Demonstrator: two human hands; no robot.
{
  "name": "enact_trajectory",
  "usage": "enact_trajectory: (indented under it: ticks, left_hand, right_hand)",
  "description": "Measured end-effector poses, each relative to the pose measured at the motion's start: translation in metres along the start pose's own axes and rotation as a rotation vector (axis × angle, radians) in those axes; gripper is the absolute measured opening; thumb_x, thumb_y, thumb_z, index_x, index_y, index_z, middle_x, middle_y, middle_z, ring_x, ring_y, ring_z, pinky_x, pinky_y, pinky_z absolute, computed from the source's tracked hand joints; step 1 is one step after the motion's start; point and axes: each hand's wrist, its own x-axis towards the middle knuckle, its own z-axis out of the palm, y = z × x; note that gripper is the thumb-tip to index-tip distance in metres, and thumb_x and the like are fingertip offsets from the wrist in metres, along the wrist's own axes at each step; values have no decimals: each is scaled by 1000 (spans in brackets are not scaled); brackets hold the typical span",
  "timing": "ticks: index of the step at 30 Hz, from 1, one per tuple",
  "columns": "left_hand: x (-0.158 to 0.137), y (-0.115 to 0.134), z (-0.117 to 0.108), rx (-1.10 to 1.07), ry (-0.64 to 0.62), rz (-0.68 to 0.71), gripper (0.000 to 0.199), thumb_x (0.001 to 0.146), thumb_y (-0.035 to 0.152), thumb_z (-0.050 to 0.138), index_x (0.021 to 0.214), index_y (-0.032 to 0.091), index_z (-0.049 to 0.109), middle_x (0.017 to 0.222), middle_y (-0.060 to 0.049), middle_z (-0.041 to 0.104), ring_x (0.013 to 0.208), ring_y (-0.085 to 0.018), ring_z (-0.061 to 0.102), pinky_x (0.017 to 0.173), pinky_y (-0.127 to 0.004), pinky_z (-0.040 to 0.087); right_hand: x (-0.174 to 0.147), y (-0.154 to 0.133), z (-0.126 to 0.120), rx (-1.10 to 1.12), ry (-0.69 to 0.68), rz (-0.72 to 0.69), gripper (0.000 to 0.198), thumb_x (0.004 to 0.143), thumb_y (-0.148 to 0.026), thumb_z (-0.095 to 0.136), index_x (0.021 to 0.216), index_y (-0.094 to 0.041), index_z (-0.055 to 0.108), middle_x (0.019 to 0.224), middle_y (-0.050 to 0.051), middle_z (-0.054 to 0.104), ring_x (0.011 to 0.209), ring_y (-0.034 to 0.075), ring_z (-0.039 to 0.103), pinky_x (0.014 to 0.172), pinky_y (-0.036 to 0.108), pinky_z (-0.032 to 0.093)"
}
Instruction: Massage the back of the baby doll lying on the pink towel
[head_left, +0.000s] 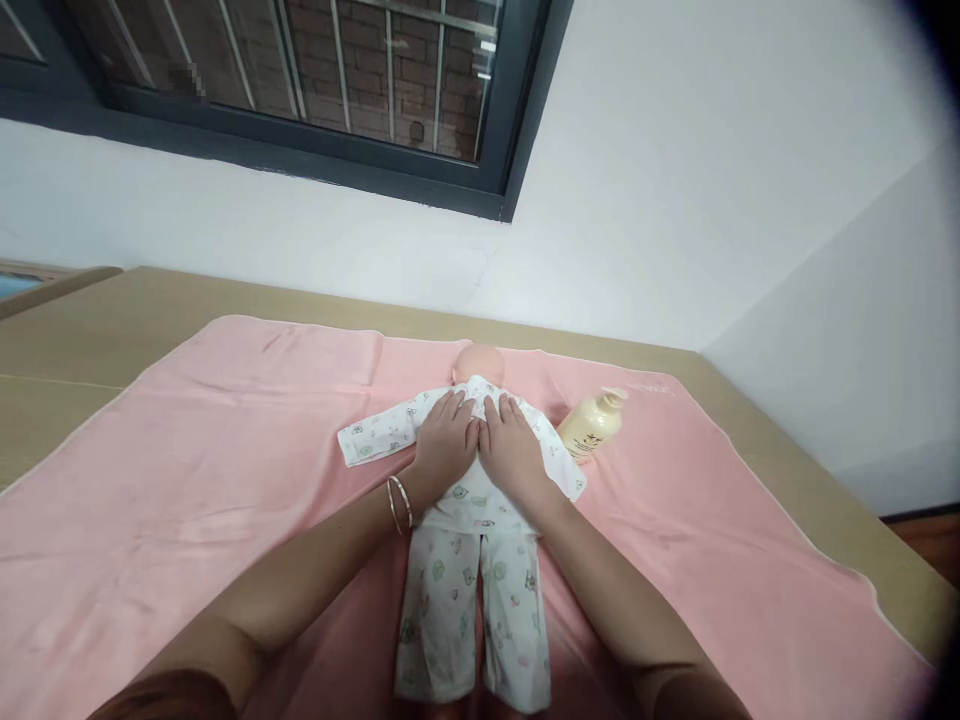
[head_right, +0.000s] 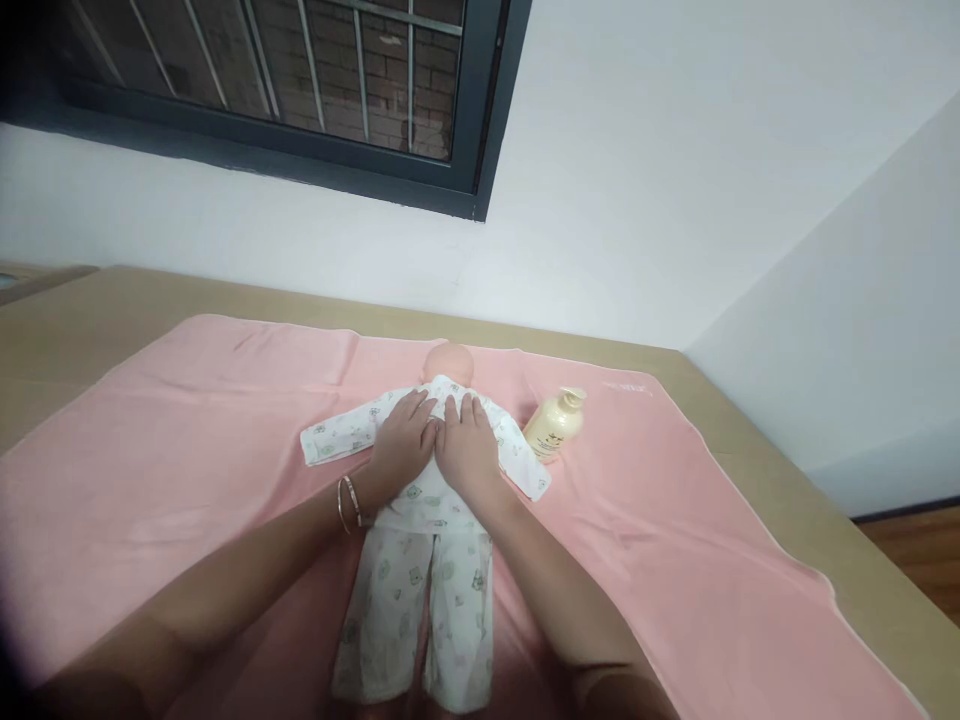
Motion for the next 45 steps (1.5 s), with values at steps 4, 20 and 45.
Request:
enact_trajectory:
  ticks: [4, 20, 45]
  left_hand:
    - [3, -6, 4, -15, -58, -55, 44, 94, 27, 40, 134, 11, 48, 144, -18, 46, 138, -34, 37, 112, -56, 33]
    - [1, -7, 3, -33, 35, 4, 39, 93, 24, 42, 128, 10, 52, 135, -18, 53, 130, -32, 44, 109, -53, 38]
    - [-6, -9, 2, -131, 148, -36, 26, 92, 24, 45, 109, 17, 64, 118, -12, 63, 114, -25, 55, 103, -45, 45]
  right_hand:
    - [12, 12, 2, 117, -14, 9, 53, 100, -32, 33, 148, -8, 36, 152, 20, 33, 144, 32, 23, 116, 45, 22]
    - [15, 28, -4, 206, -41, -45, 52, 101, -35, 32, 146, -10, 39, 151, 16, 35, 143, 27, 26, 117, 47, 18]
    - [-8, -7, -7, 31, 14, -16, 48, 98, -24, 34, 140, -5, 48, 144, 21, 44, 139, 31, 35, 115, 44, 25]
